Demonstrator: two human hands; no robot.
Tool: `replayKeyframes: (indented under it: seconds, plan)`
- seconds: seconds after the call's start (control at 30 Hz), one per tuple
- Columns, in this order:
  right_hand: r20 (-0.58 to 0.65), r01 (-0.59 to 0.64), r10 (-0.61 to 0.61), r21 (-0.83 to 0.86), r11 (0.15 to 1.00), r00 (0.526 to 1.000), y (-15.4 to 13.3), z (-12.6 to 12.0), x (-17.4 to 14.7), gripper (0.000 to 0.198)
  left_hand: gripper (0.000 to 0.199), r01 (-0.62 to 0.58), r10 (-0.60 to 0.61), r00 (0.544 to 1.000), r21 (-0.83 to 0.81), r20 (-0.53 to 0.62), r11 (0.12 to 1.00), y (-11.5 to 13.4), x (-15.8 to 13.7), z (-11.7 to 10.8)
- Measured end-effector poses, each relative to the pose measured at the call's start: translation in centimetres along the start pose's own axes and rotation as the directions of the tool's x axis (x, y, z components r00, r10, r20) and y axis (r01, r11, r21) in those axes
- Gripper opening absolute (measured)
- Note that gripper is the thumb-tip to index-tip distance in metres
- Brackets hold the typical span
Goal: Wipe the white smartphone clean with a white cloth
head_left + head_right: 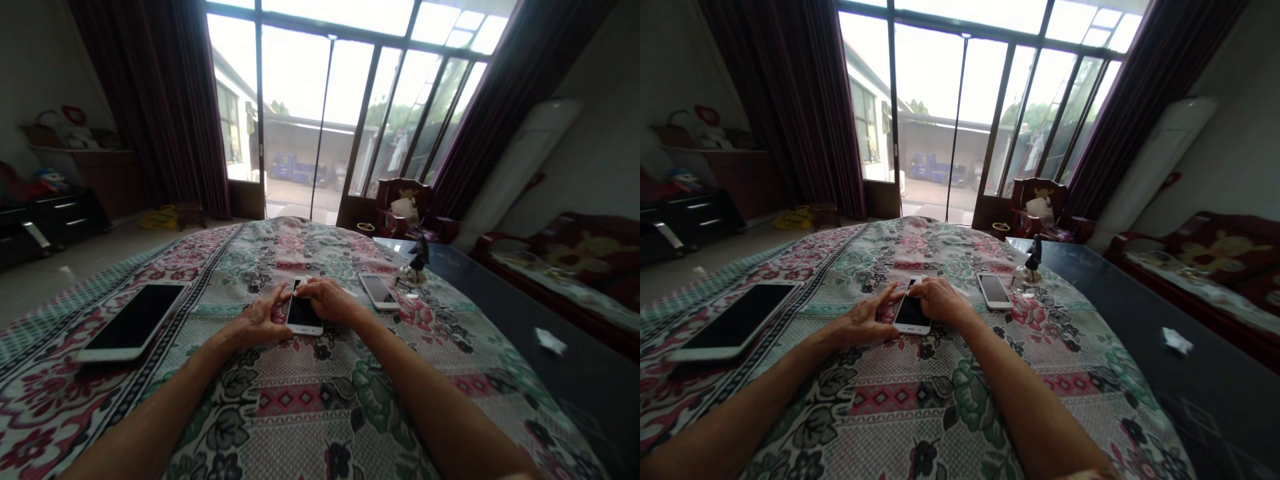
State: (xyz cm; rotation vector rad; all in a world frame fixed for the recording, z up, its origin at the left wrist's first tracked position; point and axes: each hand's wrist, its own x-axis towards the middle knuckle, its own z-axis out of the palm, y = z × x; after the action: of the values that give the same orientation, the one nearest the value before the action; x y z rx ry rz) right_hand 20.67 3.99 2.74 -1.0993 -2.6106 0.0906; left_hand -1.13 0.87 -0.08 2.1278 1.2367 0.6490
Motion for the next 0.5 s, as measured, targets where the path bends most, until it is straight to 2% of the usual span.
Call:
replayKeyframes:
  seconds: [0.13, 0.37, 0.5]
  plan:
    - [-0.015, 0.001, -0.001, -0.021, 1.0, 1.0, 0.3, -0.1, -0.1, 0.049, 0.107, -0.007, 0.007, 1.0, -0.024, -0.006, 1.0, 0.1, -0.1, 0.0]
    - [-0.038, -0.076, 0.075, -0.023, 0.997, 0.996, 0.5, 0.7, 1.9, 0.05, 0.101, -0.015, 0.014, 1.0, -0.02, -0.01, 1.0, 0.7, -0.1, -0.1]
    - [0.011, -0.007, 0.006, 0.065, 0.998, 1.0, -0.3, 0.1, 1.2, 0.052, 0.105, 0.003, -0.003, 1.0, -0.036, -0.022, 0.999, 0.6, -0.2, -0.1]
